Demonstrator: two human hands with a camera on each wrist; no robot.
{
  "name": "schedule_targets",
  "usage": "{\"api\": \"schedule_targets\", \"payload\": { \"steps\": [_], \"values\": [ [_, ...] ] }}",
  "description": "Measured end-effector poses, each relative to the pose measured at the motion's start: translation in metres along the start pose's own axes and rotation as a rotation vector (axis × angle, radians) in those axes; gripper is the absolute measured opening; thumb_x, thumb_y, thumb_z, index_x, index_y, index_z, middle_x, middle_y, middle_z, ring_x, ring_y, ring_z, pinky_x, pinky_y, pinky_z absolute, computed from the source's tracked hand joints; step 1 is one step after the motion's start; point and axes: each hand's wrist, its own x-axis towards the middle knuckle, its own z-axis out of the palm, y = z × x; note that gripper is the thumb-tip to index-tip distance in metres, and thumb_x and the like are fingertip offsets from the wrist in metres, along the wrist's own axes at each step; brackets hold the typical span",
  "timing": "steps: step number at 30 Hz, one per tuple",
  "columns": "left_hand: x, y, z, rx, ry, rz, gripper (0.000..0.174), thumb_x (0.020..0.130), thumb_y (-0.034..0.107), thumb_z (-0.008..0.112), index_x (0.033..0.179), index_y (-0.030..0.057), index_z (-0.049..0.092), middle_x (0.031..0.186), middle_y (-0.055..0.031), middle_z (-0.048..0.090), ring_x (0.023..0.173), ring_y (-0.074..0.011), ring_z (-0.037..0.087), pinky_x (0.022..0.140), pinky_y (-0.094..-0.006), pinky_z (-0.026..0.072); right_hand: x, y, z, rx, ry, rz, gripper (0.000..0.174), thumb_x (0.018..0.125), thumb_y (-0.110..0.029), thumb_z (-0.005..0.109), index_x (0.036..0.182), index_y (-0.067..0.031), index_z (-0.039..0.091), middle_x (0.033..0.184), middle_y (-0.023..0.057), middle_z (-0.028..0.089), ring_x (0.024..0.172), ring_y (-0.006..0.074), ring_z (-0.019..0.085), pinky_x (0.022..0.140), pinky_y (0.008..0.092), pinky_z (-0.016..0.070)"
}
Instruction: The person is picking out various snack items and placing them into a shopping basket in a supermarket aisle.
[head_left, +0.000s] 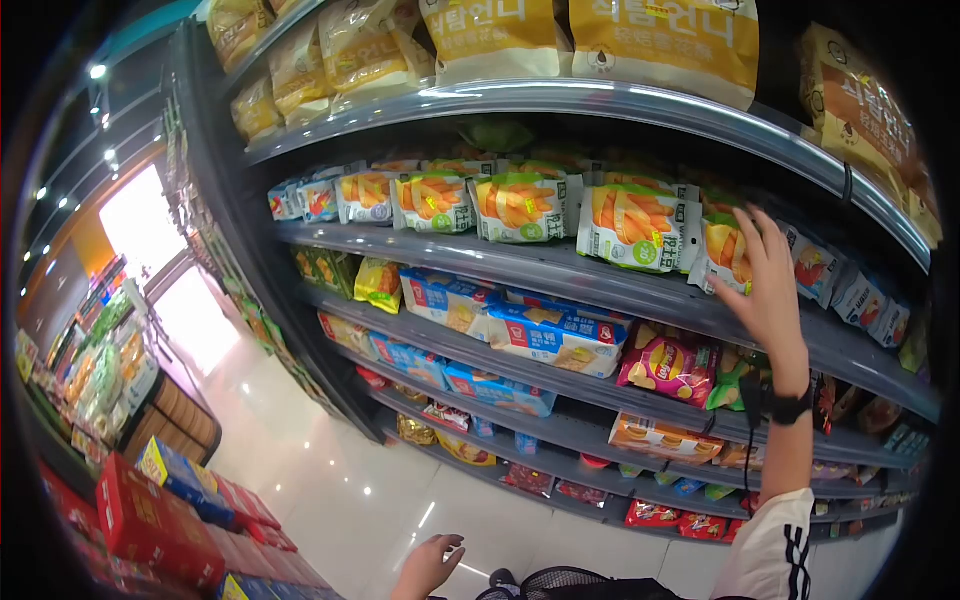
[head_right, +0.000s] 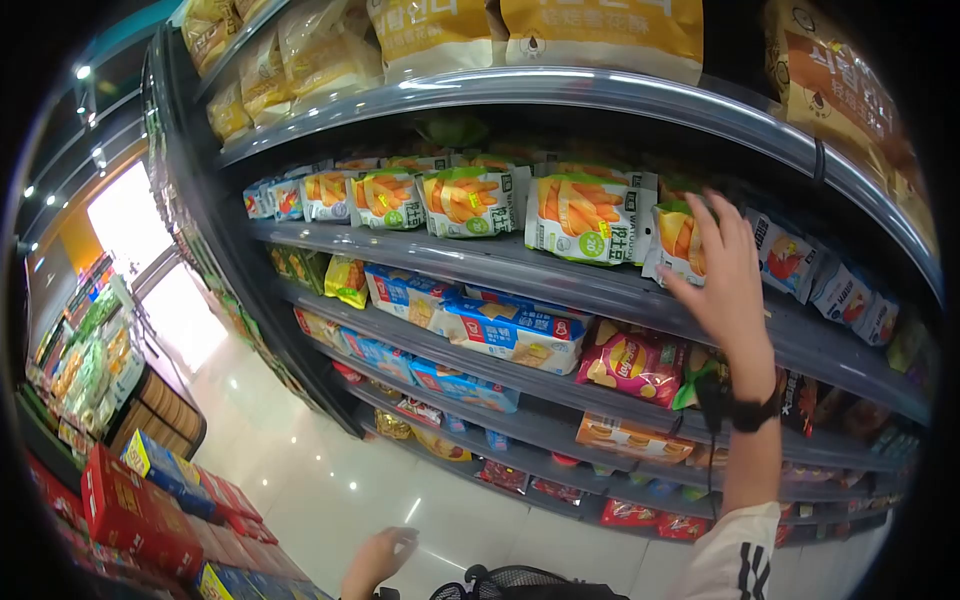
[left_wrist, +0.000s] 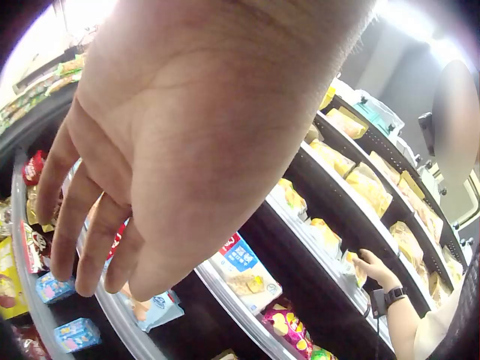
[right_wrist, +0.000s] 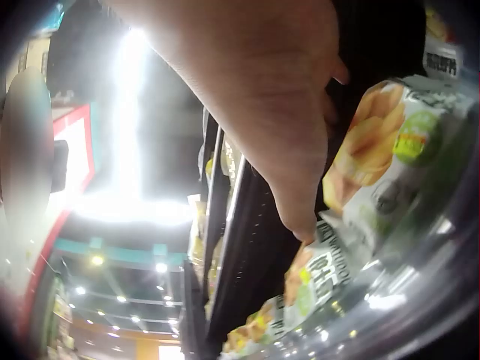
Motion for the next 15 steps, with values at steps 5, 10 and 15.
{"api": "schedule_targets", "payload": {
  "steps": [5,10,15],
  "values": [
    [0.03,-0.014,-0.024,0.03,-0.163,-0.033,0.028,0.088,0.029,0.058,0.11,0.0143,0.066,0.101,-0.0077,0.068,0.095,-0.027,0.062,0.083,-0.0366,0.0485,0.003,0.01,0.011,-0.071,-0.294,0.178,0.079,0.068,-0.033,0.077,0.134,-0.0049,0.041,0.123,0.0143,0.05,0.117,0.0325,0.047,0.106,0.0494,0.0287],
    [0.065,-0.036,-0.019,-0.007,-0.279,0.041,0.03,0.088,0.031,0.057,0.112,0.014,0.065,0.104,-0.0079,0.067,0.096,-0.0269,0.062,0.085,-0.0365,0.0477,-0.009,-0.008,-0.006,-0.185,-0.23,0.151,0.09,0.061,-0.027,0.082,0.137,-0.0087,0.039,0.122,0.0129,0.048,0.113,0.032,0.048,0.107,0.0541,0.0265],
    [0.109,-0.014,-0.023,0.037,-0.217,0.32,0.023,0.087,0.024,0.06,0.103,0.0103,0.066,0.099,-0.0116,0.066,0.086,-0.0292,0.065,0.075,-0.0398,0.0519,-0.004,0.011,-0.006,-0.146,-0.208,0.118,0.089,0.056,-0.021,0.084,0.134,-0.0074,0.041,0.111,0.0119,0.048,0.106,0.0318,0.047,0.097,0.0447,0.036]
  ]
}}
